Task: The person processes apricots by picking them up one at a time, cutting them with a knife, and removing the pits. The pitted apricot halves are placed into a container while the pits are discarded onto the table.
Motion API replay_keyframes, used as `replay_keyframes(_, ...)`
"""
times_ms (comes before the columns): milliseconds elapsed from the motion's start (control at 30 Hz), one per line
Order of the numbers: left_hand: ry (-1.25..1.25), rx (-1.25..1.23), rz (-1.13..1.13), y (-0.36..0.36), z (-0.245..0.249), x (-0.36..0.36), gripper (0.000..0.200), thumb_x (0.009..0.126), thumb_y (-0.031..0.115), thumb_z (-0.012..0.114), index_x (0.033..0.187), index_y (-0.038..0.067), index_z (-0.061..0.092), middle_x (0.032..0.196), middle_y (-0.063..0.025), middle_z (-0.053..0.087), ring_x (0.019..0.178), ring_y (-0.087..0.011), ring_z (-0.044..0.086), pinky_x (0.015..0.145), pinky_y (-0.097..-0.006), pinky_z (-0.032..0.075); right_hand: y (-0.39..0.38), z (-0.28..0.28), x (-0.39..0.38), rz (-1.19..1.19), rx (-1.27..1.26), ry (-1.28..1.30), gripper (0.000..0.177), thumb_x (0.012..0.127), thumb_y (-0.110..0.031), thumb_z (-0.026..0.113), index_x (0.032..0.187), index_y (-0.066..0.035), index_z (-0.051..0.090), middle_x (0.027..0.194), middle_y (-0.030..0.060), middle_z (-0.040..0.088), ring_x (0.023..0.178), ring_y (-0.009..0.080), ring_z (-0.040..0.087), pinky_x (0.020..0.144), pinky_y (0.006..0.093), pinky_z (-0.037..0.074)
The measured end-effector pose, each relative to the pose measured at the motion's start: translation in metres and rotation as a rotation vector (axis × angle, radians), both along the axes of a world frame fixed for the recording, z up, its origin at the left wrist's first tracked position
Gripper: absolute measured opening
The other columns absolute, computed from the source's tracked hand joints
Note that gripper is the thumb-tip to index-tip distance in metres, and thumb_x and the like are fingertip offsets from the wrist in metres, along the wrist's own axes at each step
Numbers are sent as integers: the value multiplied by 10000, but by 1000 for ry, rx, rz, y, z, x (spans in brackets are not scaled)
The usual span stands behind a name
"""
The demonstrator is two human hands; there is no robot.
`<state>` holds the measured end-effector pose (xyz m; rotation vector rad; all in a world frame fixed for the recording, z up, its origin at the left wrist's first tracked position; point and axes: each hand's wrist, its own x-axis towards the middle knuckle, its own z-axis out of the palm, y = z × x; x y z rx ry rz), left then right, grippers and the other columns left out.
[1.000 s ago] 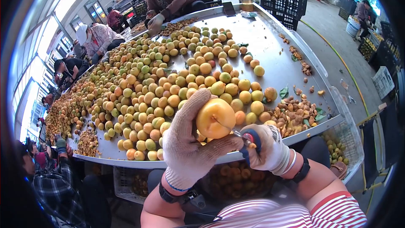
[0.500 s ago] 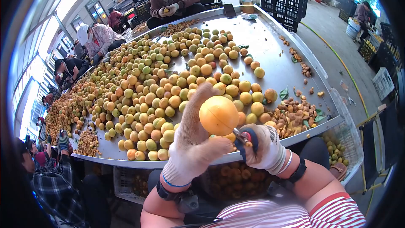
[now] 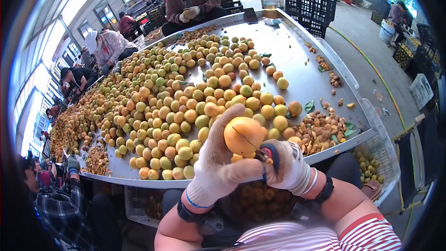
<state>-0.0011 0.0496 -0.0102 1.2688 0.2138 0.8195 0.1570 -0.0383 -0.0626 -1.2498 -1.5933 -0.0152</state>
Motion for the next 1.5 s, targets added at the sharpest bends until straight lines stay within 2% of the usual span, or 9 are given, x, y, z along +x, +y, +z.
replay_keyframes(400,-158,40,220,27,-3,-7,679,1040,547,450,1394,-31,492,1311,-172,644,1190,-222,624,1012,-330,481,11,-10,-5,20,-154,-31,128,860,-104,673,961,-62,606,722,138,627,652,363,647,550,431,517)
replay_keyframes(700,241,391,308,13,-11,-1,632,1050,516,439,1356,-32,515,1207,-101,629,1066,-185,614,943,-329,495,10,-1,-6,406,-236,1219,326,992,-217,669,1254,-61,550,944,-19,600,741,46,535,641,189,451)
replay_keyframes(1033,456,659,309,-17,-23,15,414,1079,376,383,1193,14,551,945,-119,672,787,-223,695,683,-348,553,-2,8,-14,93,-108,880,289,881,-100,775,1111,-30,614,984,38,663,881,113,635,808,262,528)
replay_keyframes(1133,557,158,160,-28,-3,17,279,1078,259,413,1169,34,551,801,-145,605,677,-356,635,656,-395,521,-4,5,-12,14,-85,784,252,836,-78,792,1026,-33,633,957,82,653,834,187,652,771,308,536)
replay_keyframes(1233,522,262,130,-25,-13,13,240,1069,247,442,1137,46,554,794,-98,598,661,-213,632,560,-338,494,-7,11,-7,-36,38,444,296,774,-101,799,1008,-36,630,926,129,621,803,302,632,744,367,527)
replay_keyframes(1267,327,906,324,-11,-36,17,246,1063,265,452,1126,58,567,788,-69,610,640,-161,627,518,-320,489,-9,12,-5,-43,51,353,354,767,-119,816,1046,-32,615,930,127,621,823,301,642,729,373,535)
replay_keyframes(1333,565,-410,-13,-22,-5,12,323,1063,371,455,1121,76,573,783,-72,620,563,-189,600,507,-339,495,-8,25,2,7,196,44,451,745,-142,846,1104,-31,597,938,134,616,831,318,651,702,383,539)
replay_keyframes(1400,541,-227,-15,-16,-21,13,512,1045,561,407,1046,86,598,733,-72,611,488,-203,546,476,-336,461,-9,24,4,18,169,34,455,794,-139,820,1158,-20,574,938,116,639,845,270,666,689,373,549)
replay_keyframes(1500,440,-519,-281,-7,-15,14,708,1027,664,277,1079,46,620,575,-106,536,487,-222,491,458,-325,368,-2,14,16,400,-148,1102,191,917,-59,681,1087,-11,610,947,62,680,890,158,661,758,317,559)
